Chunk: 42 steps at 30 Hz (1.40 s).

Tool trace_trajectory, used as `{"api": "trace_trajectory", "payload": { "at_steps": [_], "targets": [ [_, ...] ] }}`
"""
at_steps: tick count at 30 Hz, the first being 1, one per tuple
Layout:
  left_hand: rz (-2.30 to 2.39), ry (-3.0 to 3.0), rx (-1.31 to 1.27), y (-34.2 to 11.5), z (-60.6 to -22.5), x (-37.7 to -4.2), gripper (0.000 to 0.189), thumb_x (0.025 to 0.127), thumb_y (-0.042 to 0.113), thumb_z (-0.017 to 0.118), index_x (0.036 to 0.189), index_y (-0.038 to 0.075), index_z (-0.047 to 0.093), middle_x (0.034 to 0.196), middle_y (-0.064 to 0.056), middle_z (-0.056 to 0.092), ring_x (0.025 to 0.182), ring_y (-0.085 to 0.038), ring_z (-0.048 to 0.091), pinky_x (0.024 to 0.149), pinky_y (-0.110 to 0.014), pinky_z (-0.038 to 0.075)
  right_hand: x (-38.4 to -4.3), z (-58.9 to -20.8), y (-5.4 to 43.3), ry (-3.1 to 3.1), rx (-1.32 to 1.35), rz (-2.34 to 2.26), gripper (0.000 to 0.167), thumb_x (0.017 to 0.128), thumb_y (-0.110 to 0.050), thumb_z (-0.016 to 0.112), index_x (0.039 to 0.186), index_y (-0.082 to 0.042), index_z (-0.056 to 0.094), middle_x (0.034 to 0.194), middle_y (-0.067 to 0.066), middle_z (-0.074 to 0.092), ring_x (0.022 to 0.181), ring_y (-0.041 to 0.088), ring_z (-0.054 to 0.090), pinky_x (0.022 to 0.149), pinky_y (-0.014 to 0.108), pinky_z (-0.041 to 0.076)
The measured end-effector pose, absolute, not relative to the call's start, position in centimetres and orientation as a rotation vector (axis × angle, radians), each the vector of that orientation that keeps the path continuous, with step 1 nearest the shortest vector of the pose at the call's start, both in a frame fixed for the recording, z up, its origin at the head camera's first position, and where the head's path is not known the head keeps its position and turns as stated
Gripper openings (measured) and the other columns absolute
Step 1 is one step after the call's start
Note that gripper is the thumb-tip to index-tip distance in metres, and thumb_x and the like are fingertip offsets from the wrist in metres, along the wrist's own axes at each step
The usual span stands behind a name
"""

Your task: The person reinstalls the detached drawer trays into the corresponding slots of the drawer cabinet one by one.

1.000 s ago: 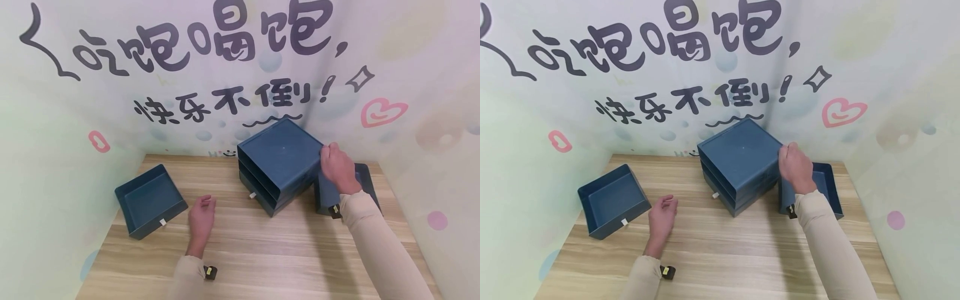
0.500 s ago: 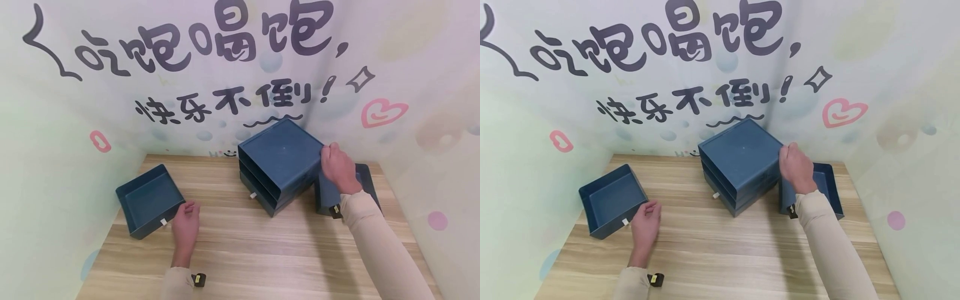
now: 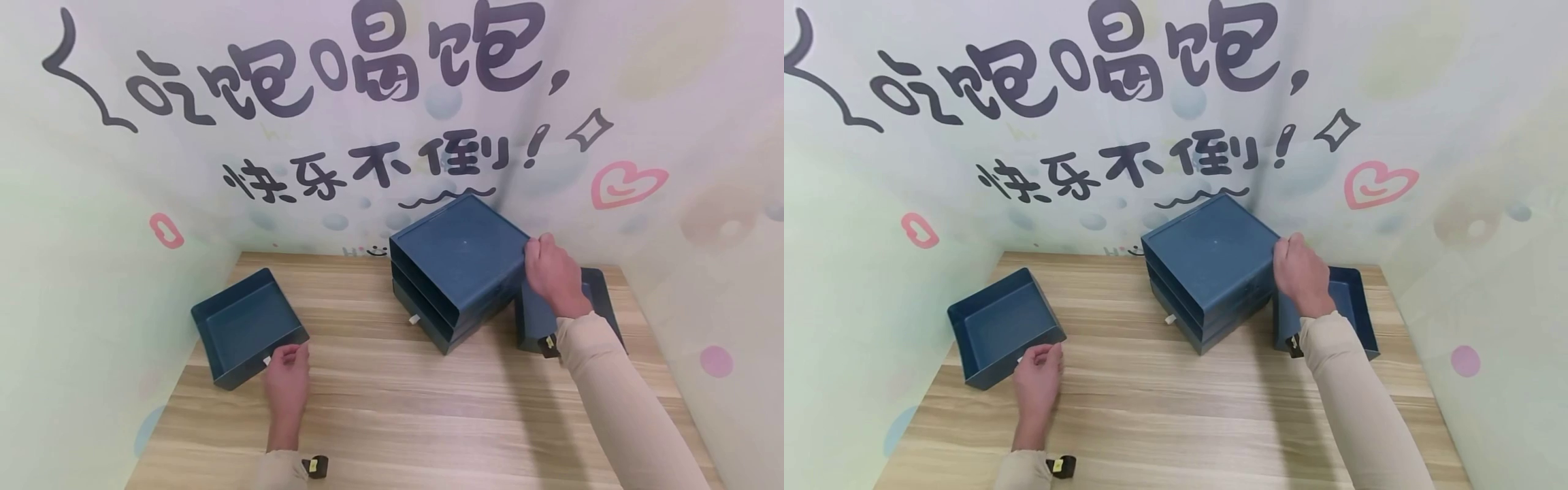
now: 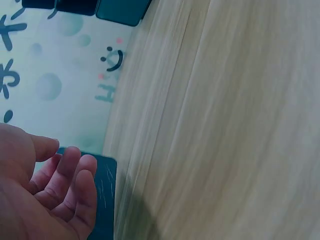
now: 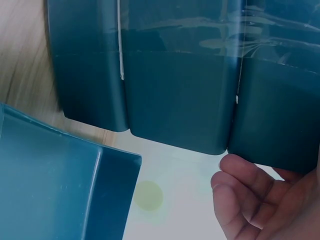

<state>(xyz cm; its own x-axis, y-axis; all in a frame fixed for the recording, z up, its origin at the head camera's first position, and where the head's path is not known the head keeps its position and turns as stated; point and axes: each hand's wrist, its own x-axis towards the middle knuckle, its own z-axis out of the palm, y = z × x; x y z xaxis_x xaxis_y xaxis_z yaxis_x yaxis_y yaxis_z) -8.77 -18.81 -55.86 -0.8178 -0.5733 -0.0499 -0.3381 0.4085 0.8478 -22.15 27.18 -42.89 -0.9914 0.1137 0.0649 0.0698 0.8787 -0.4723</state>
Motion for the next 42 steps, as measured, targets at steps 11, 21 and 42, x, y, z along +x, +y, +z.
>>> {"api": "trace_trajectory", "payload": {
  "at_steps": [11, 21, 42],
  "targets": [
    [-1.334, -2.392, 0.841, -20.7, -56.1, -7.8, 0.031, 0.101, 0.034, 0.062, 0.111, 0.004, 0.065, 0.1, -0.017, 0.071, 0.071, -0.006, 0.061, 0.061, -0.019, 0.048, -22.1, -42.9, 27.1, -2.956, -0.146, 0.729, 0.059, 0.106, -0.043, 0.007, 0.103, 0.001, 0.046, 0.083, 0.024, 0.053, 0.077, 0.042, 0.057, 0.062, 0.046, 0.04],
    [-1.253, -2.397, 0.939, -21.6, -56.4, -7.2, 0.035, 0.102, 0.034, 0.059, 0.113, 0.001, 0.063, 0.105, -0.023, 0.071, 0.088, -0.033, 0.066, 0.07, -0.029, 0.046, -22.0, -42.6, 27.1, -2.966, -0.151, 0.739, 0.056, 0.106, -0.041, 0.009, 0.104, 0.002, 0.045, 0.082, 0.021, 0.051, 0.075, 0.041, 0.056, 0.061, 0.042, 0.038],
    [-1.343, -2.342, 1.078, -23.2, -56.9, -6.8, 0.048, 0.102, 0.042, 0.057, 0.109, -0.005, 0.063, 0.094, -0.022, 0.076, 0.056, 0.0, 0.06, 0.056, -0.022, 0.046, -21.9, -42.8, 27.0, -2.953, -0.146, 0.746, 0.057, 0.106, -0.043, 0.009, 0.102, 0.001, 0.045, 0.081, 0.022, 0.051, 0.075, 0.041, 0.056, 0.06, 0.041, 0.037]
  ]
}}
